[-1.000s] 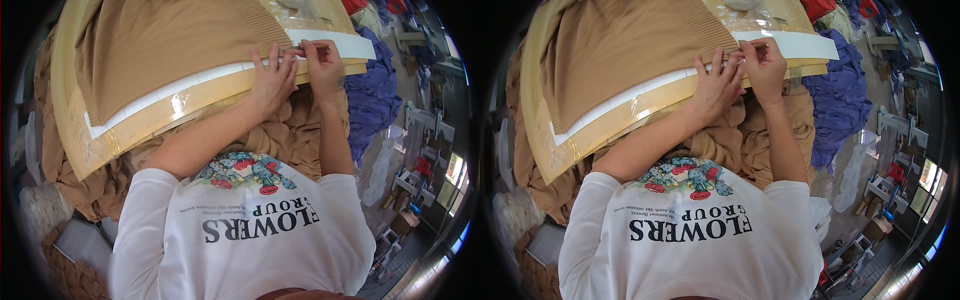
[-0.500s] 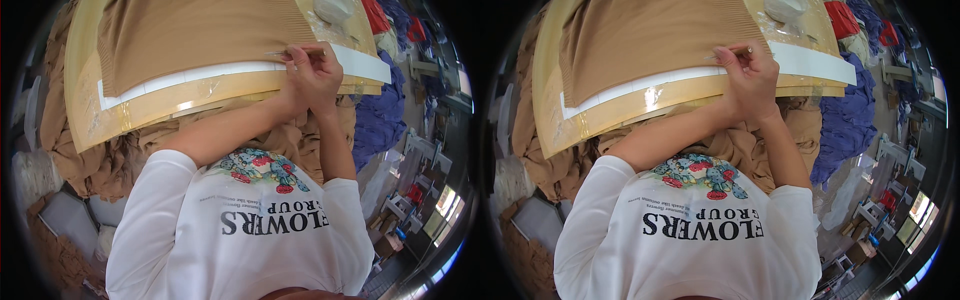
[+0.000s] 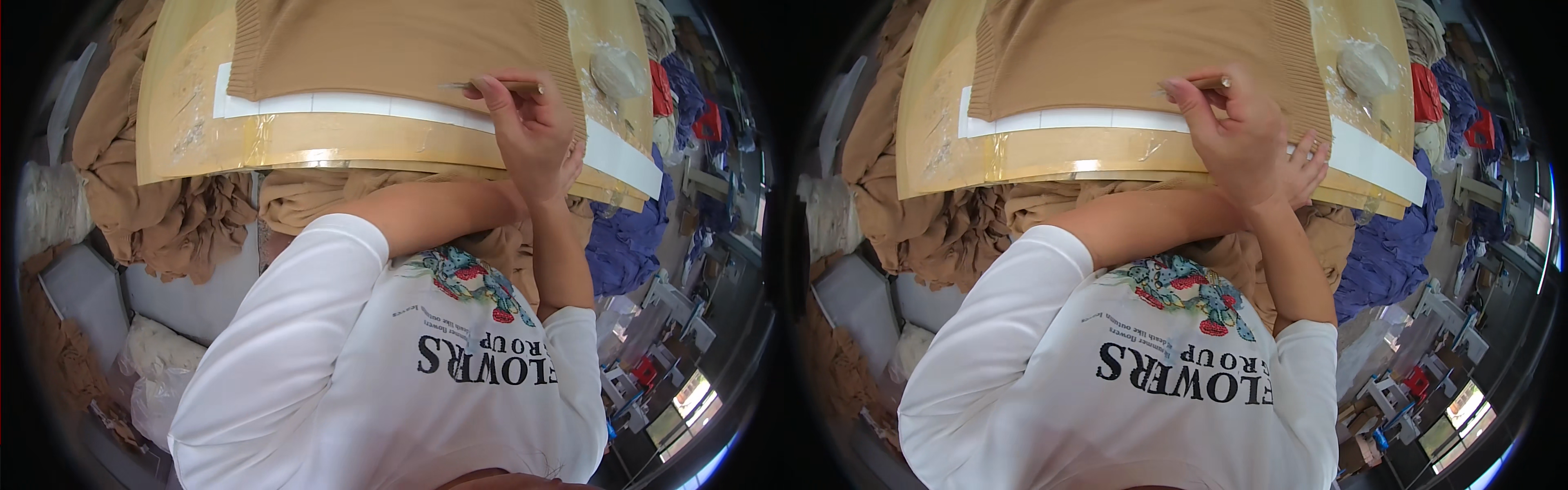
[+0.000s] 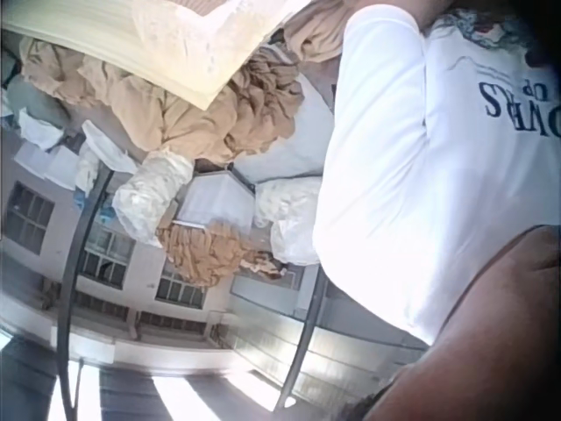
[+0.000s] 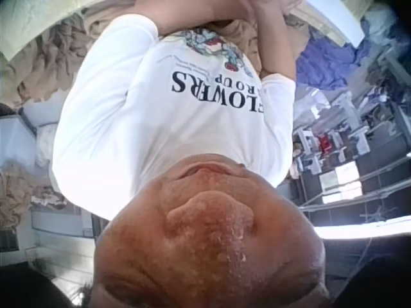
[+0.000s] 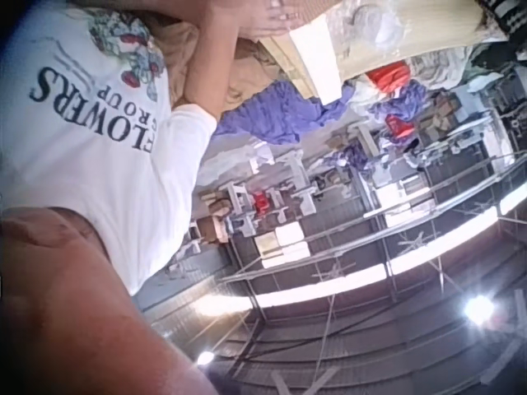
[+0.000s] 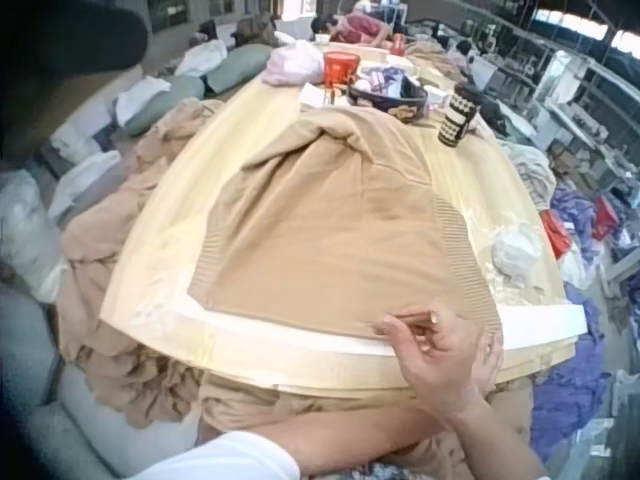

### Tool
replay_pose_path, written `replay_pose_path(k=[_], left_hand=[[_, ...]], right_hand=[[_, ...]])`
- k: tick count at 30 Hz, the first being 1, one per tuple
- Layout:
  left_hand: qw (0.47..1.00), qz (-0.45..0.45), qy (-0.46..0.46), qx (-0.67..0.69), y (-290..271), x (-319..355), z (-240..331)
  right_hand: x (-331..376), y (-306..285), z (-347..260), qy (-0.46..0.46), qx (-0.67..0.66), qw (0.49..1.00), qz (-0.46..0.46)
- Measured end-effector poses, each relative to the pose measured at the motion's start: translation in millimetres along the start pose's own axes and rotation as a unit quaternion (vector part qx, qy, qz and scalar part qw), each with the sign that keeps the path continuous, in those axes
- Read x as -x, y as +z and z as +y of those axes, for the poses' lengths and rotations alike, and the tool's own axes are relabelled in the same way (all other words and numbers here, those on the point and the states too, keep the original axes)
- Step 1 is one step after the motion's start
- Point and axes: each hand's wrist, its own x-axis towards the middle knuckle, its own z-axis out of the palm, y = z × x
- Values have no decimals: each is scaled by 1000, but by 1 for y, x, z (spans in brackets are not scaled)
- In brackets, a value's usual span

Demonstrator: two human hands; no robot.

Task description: Marking lines on a garment using a template and a marking tool in a textile factory setting.

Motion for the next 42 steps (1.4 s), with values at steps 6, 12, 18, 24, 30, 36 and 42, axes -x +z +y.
replay_pose_path(k=[6,12,18,24,30,36,42], left_hand=[[969,-25,3,246,-20,-3,-12],[947,9,-111,300,25,-3,25],[979,-97,34,174,-26,-4,-11],[974,-145,63,161,-30,-9,-16],[968,-56,-112,216,-10,-25,-11],[989,41,-134,43,-34,-63,-293],[841,-22,-415,346,41,-14,-456]], right_hand=[[-15,30,25,-4,110,988,-107],[-26,56,-9,-23,-53,995,-86],[-34,91,-6,-68,-23,991,-116],[-37,109,3,-35,69,978,-194],[-84,41,-32,-145,-33,989,3],[-108,-159,17,-90,329,915,213],[-96,-241,113,9,608,789,-85]])
